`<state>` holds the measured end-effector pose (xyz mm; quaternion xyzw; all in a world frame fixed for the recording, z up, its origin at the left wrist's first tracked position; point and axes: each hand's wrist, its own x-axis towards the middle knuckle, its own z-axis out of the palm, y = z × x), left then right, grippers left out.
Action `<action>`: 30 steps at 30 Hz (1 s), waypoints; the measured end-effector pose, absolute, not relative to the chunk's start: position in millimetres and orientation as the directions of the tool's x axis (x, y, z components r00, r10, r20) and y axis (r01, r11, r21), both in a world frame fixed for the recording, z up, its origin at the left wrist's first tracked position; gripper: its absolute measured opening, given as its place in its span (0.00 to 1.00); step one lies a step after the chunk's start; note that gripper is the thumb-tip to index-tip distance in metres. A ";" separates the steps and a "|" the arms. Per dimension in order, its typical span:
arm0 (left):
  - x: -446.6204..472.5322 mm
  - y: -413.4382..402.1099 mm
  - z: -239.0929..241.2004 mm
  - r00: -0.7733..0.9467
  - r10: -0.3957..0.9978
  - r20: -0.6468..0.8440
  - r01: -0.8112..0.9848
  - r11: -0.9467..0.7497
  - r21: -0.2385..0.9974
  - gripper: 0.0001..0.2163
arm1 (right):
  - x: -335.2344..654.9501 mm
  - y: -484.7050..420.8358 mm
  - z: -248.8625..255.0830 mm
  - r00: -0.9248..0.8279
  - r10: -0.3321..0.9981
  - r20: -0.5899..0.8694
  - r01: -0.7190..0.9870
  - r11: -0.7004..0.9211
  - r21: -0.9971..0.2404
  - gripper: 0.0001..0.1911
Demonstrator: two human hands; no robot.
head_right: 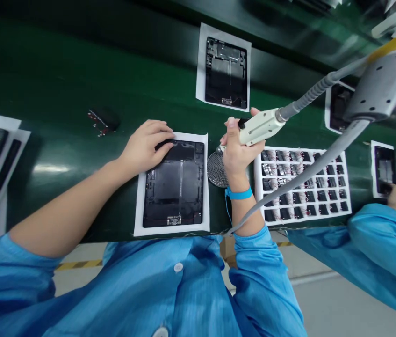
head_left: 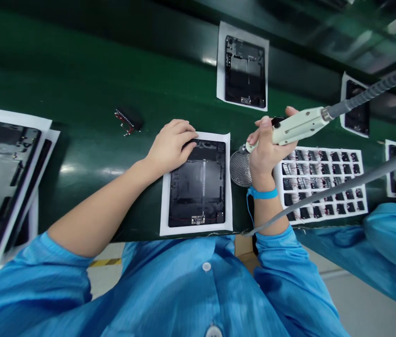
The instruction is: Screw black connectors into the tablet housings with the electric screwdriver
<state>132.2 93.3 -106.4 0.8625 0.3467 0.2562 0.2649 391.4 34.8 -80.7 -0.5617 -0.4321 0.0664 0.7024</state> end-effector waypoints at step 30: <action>263.7 -78.3 -74.5 0.730 0.675 -0.108 -0.066 0.226 0.972 0.18 | 381.1 5.2 -23.0 0.664 0.396 0.635 0.387 0.544 -0.744 0.27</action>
